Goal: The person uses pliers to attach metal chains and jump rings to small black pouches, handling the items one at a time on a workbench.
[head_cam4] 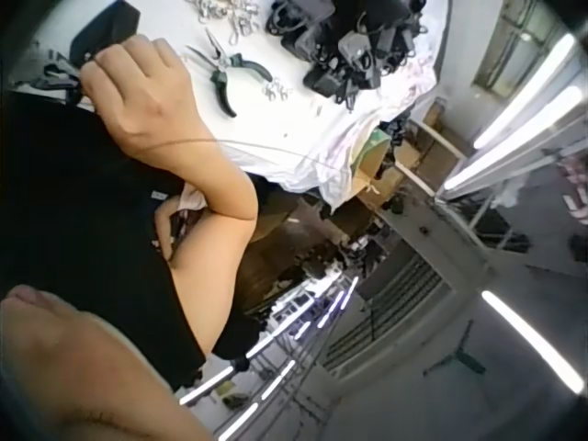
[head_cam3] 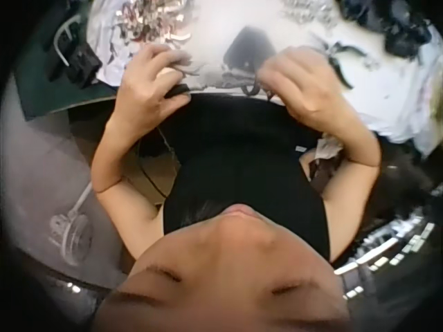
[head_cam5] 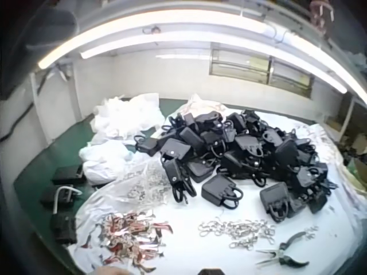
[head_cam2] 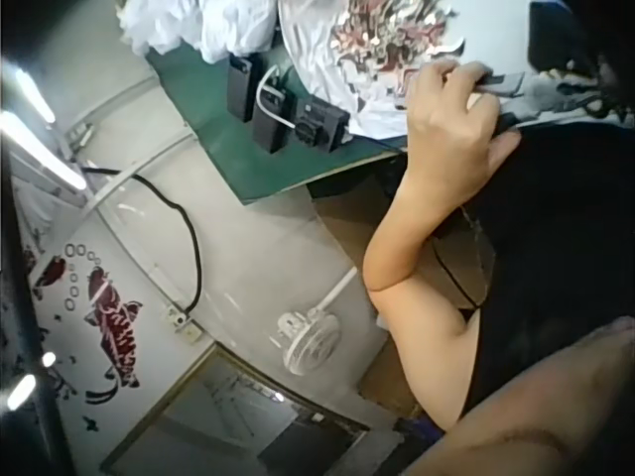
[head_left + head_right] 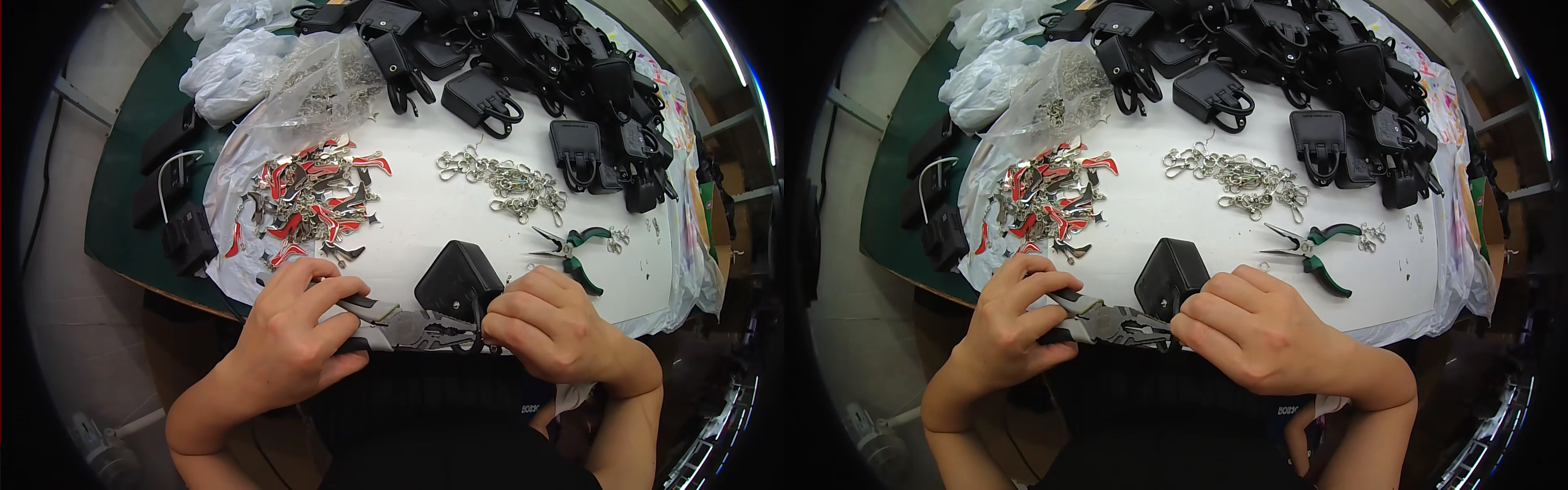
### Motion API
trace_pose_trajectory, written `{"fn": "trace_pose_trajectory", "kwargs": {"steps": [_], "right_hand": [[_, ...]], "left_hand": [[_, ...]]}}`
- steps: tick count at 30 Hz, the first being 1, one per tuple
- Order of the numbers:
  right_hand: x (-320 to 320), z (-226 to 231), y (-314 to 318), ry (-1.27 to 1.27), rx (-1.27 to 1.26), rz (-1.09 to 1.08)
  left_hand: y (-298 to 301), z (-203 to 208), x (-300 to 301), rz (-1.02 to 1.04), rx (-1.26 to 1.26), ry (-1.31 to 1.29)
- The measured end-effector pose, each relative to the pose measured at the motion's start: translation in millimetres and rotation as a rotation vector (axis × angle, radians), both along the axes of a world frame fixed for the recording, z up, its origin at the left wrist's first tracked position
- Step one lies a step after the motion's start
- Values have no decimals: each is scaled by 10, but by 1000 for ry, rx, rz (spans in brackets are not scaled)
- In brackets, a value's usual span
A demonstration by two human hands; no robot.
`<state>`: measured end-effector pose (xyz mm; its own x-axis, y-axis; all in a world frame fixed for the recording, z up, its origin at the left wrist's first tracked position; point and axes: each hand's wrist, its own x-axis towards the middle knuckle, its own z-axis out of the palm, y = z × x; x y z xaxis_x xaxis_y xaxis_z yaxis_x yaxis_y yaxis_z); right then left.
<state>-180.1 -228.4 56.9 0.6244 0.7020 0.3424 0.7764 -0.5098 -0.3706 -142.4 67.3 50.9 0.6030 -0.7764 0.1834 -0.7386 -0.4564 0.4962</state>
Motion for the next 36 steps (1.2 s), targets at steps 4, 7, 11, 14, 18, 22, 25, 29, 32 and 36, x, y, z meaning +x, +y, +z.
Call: {"fn": "trace_pose_trajectory", "kwargs": {"steps": [4, 7, 11, 14, 18, 22, 25, 29, 32, 36], "right_hand": [[8, -5, 8, 2, 8, 14], [7, -12, 25, 14, 23, 25], [9, -17, 27, 48, 51, 48], [17, -11, 32, 58, 64, 59], [-8, -57, -4, 52, 77, 39], [-39, -146, -34, -27, 110, 14], [-42, -186, -28, -76, 136, 18], [-30, -193, -43, -74, 163, 35], [-15, -193, -63, -50, 158, 63], [-8, -205, -100, -31, 165, 60]], "left_hand": [[-9, 178, -8, 6, 75, 6], [-25, 287, -17, 12, 127, -20], [-50, 354, 1, -2, 179, -69], [-65, 368, -2, -9, 198, -112], [-105, 406, 13, -48, 238, -105], [-154, 460, -7, -46, 262, -86], [-172, 480, -57, -21, 304, -100], [-199, 535, -66, -41, 363, -150], [-212, 562, 18, -95, 389, -181], [-223, 525, 92, -169, 360, -220]]}}
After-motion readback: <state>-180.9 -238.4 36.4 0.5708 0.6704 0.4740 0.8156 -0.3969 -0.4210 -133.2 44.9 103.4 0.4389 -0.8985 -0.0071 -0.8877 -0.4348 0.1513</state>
